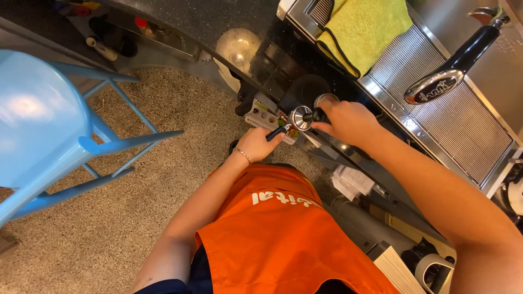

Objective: Preparing an espresso shot and mixing it with liquid on a scale.

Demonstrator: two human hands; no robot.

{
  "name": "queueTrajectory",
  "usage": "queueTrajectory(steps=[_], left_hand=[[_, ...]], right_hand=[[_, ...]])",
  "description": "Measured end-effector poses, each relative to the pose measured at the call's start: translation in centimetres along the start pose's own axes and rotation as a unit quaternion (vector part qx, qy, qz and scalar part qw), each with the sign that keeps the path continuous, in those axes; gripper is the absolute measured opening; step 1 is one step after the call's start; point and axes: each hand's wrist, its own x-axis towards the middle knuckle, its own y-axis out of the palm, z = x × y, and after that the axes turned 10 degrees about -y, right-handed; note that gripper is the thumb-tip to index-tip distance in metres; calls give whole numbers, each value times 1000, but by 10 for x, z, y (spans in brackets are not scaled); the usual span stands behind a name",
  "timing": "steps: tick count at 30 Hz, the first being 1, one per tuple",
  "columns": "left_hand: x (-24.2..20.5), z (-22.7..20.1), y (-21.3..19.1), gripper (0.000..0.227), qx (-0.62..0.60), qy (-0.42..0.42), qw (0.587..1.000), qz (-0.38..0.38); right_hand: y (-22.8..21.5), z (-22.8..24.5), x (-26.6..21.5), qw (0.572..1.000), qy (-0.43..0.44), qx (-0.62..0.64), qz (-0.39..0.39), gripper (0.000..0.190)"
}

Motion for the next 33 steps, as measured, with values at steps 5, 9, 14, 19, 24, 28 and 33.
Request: queueTrajectory(steps=[5,9,14,19,24,28,33], left_hand=[[-3,-2,-1,62,9,-15,1000,23],[-2,-2,-2,61,15,-9,1000,19],[5,6,1,61,-30,-32,996,72],[36,43,26,53,-69,-3,987,145],[38,46,38,48,-87,51,985,142],[-2,15,24,42,-107,-36,986,121],[-43,-24,3,48,-47,-36,994,93]], right_hand=[[9,-3,-4,994,67,-45,75,49],[-1,8,-2,999,31,-8,31,50],[-1,10,-7,997,55,47,-4,46],[-15,18,-3,990,44,60,-121,39],[18,-7,31,979,78,16,-188,42],[47,-5,42,977,97,24,-188,45],[56,24,31,937,17,-28,-347,44]])
